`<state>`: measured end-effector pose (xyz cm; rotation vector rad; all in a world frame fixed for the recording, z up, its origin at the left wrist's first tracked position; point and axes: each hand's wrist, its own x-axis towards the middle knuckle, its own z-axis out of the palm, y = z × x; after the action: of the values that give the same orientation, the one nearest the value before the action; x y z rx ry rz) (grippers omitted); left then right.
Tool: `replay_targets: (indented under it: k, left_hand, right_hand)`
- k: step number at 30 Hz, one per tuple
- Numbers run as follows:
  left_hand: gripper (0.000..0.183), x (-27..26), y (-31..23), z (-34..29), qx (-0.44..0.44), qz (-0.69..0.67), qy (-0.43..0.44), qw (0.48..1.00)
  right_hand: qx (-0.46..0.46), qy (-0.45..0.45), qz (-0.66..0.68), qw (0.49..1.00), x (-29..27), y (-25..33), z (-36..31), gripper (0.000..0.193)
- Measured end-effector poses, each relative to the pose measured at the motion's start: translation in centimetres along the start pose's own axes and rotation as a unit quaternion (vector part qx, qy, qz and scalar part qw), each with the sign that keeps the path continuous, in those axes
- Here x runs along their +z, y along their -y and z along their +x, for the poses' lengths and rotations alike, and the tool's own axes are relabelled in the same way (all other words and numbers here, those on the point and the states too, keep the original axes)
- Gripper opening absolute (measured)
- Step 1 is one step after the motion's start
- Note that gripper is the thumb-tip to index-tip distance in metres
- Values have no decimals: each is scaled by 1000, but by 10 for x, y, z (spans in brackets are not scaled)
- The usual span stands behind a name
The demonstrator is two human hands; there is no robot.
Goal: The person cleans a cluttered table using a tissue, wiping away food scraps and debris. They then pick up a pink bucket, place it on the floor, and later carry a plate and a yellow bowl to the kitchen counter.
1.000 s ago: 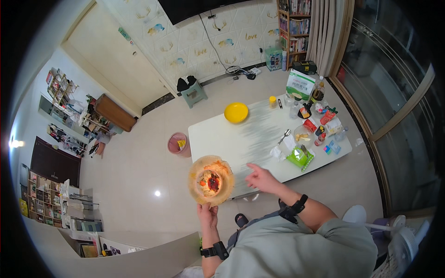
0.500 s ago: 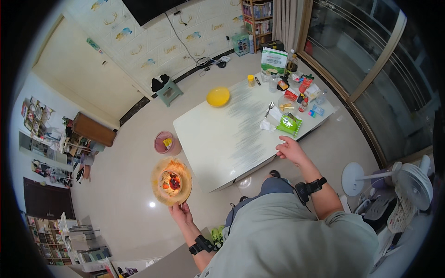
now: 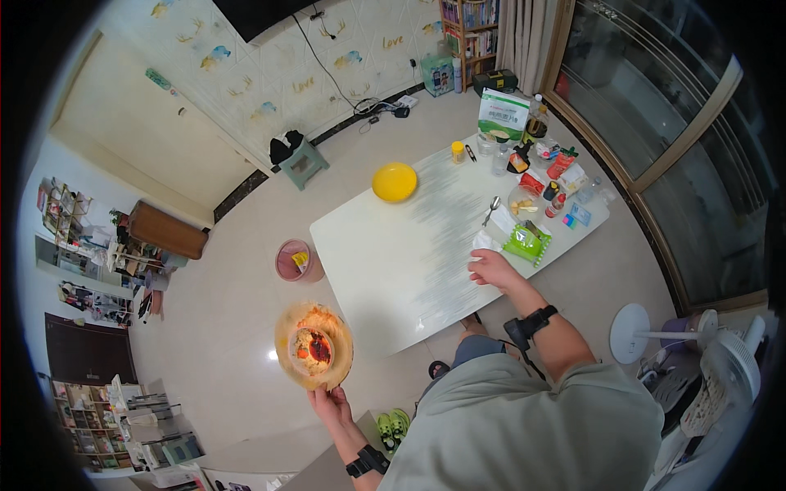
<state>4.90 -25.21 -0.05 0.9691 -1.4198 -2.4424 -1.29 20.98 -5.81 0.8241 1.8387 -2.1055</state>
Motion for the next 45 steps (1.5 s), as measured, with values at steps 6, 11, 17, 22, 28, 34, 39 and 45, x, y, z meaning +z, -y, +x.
replay_targets:
  k: [6, 11, 17, 22, 28, 34, 39, 45]
  left_hand:
    - [39, 64, 17, 27, -2, 13, -23, 1000]
    - [41, 129, 37, 53, -18, 3, -12, 1000]
    - [49, 166, 52, 80, -55, 11, 16, 998]
    - [62, 189, 36, 83, -59, 41, 12, 997]
    - [35, 159, 26, 92, -110, -45, -92, 989]
    - [29, 137, 13, 85, -107, -55, -58, 991]
    - [32, 139, 16, 82, -93, -70, -112, 987]
    - [35, 109, 17, 81, -95, -75, -69, 990]
  right_hand:
    - [87, 61, 14, 994, 14, 9, 127, 56]
    - [126, 52, 85, 987, 9, 11, 229, 27]
    - [131, 86, 165, 974, 4, -31, 362, 13]
    - [154, 15, 199, 968, 38, -32, 447, 77]
    - [151, -28, 331, 931, 80, -50, 505, 70]
    - [107, -31, 372, 921, 112, -39, 516, 52]
    - [147, -22, 348, 926, 89, -60, 467, 59]
    - [171, 4, 328, 929, 27, -122, 318, 53]
